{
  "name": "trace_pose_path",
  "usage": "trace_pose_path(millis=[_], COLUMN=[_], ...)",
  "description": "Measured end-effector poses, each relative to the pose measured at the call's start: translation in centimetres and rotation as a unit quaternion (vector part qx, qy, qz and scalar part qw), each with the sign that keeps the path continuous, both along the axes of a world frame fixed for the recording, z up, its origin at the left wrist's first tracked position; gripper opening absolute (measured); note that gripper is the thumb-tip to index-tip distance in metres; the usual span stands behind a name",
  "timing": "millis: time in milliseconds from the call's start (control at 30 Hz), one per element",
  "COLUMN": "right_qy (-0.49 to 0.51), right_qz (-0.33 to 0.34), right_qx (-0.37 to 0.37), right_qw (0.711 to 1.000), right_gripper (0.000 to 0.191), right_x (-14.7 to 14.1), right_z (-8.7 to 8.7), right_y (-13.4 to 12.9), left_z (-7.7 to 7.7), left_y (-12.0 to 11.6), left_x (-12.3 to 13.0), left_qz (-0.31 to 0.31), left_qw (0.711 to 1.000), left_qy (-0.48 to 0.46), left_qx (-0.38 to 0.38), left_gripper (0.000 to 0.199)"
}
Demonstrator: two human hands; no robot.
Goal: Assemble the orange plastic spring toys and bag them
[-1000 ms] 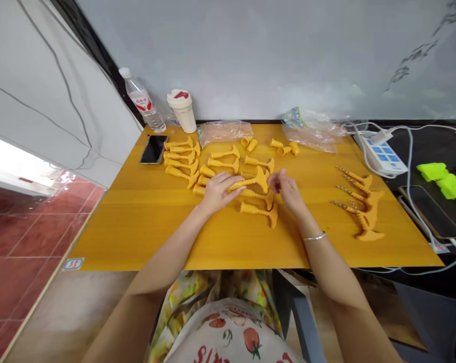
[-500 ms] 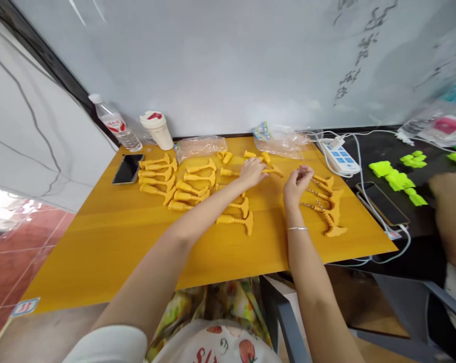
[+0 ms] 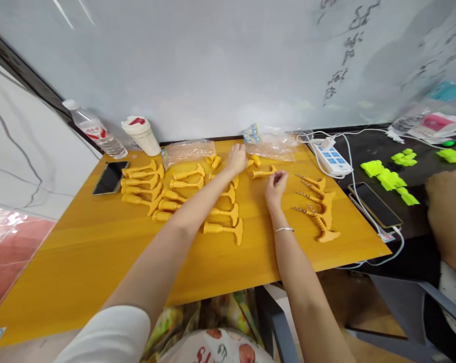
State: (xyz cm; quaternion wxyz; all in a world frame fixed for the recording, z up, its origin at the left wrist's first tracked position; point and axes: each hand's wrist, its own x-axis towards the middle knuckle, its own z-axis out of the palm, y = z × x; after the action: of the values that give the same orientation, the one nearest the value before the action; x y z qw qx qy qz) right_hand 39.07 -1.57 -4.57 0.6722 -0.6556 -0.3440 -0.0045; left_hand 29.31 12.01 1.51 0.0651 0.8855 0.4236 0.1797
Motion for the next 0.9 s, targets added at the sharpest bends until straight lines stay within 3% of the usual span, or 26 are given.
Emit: trace_pose_path(millis=[133,300,400,500,600,700,800,900], right_qy=[-0.008,-0.022,-0.033,-0.058,-0.083,-0.110,-0.164,-0.253], right_qz=[0.009,0.023,0.039,0.064,0.079,0.083,0.063,-0.025], right_qx=[-0.007,-0.025,-0.038,-0.059,-0.078,-0.085,-0.086,-0.151], right_qw=[1.000,0.999,0.998,0.995,0.990,0.987,0.981,0.955], right_gripper=[0.018,0.014,0.011,0.011,0.012,0.018,0.024,0.028], right_x=[-0.2,0.1,0.1,-0.2,-0.7,-1.0,-0.7,0.4], right_z=[-0.1,-0.2,-0.2,-0.1,0.2,1.1,2.6,3.7], right_y=[0.0,-0.1,-0.2,-0.2,-0.4,-1.3,-4.2,-9.5], left_z=[-0.1,0.4,1.5,2.2,2.0,1.1,-0.1,-1.4], left_y=[2.8,2.3,0.0,-4.0,-8.8,-12.8,-15.0,-15.5], left_x=[-1.1,-2.1,-4.5,-8.6,-13.8,-19.1,-23.7,-27.0], left_qz=[0.001,-0.019,-0.013,-0.042,-0.098,-0.102,-0.076,-0.043], left_qw=[0.996,0.996,0.999,0.998,0.992,0.988,0.985,0.978], left_qy=[0.077,0.086,0.049,-0.035,-0.069,-0.103,-0.144,-0.188], left_qx=[-0.044,-0.032,0.004,0.041,0.043,0.051,0.062,0.074], left_gripper=[0.033,0.028,0.034,0.032,0.028,0.027,0.027,0.028])
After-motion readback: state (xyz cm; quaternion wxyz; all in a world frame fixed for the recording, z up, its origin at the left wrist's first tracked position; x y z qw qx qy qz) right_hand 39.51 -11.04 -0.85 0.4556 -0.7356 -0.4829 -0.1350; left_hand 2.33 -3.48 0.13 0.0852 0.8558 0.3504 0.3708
